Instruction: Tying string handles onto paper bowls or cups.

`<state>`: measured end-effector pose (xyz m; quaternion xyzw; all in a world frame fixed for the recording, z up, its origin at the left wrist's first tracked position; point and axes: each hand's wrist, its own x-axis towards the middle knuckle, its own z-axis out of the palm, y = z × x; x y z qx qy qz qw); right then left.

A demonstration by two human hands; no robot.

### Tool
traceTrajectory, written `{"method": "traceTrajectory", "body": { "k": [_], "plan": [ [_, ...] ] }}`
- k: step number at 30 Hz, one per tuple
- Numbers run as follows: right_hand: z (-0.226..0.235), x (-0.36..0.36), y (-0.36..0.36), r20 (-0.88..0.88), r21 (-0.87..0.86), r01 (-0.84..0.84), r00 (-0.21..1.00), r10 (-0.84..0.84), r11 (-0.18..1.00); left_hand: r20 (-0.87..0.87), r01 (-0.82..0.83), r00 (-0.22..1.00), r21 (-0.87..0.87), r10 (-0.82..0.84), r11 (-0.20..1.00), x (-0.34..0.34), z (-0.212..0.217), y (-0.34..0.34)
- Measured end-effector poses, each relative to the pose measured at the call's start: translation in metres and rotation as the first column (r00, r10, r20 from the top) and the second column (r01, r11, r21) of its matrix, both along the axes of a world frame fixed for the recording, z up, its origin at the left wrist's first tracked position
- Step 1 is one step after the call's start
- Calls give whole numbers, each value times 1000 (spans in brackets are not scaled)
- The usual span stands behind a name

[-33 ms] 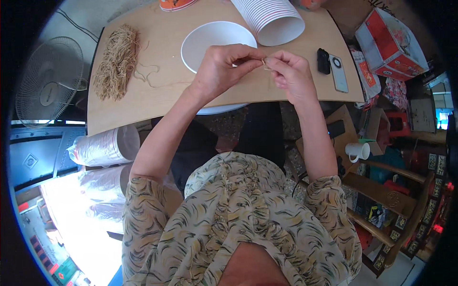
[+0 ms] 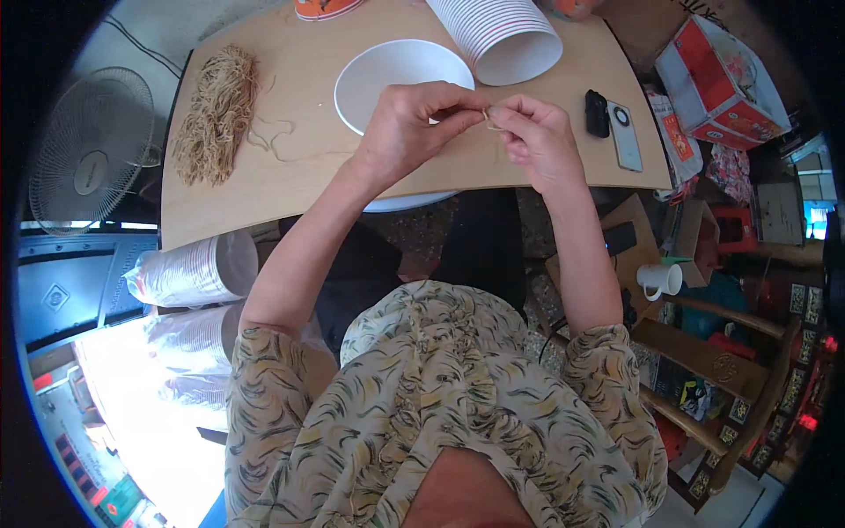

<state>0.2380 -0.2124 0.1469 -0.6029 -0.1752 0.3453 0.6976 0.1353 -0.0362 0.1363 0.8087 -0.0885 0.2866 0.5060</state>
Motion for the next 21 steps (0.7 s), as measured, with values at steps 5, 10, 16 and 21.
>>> {"method": "traceTrajectory", "body": {
  "k": [5, 10, 16, 21],
  "plan": [
    [-3, 4, -2, -89, 45, -48, 995, 52, 998, 15, -8, 1000, 28, 8, 1000, -2, -2, 1],
    [-5, 4, -1, -184, 62, -88, 978, 98, 994, -32, -21, 999, 12, 21, 1000, -3, -1, 2],
    [6, 8, -7, -143, 60, -100, 984, 108, 993, -489, 41, 854, -278, -178, 960, 1, 22, 17],
    [-6, 10, -5, 400, 158, 18, 913, -80, 987, -446, 117, 832, -437, -329, 892, 10, 17, 26]
  ]
}}
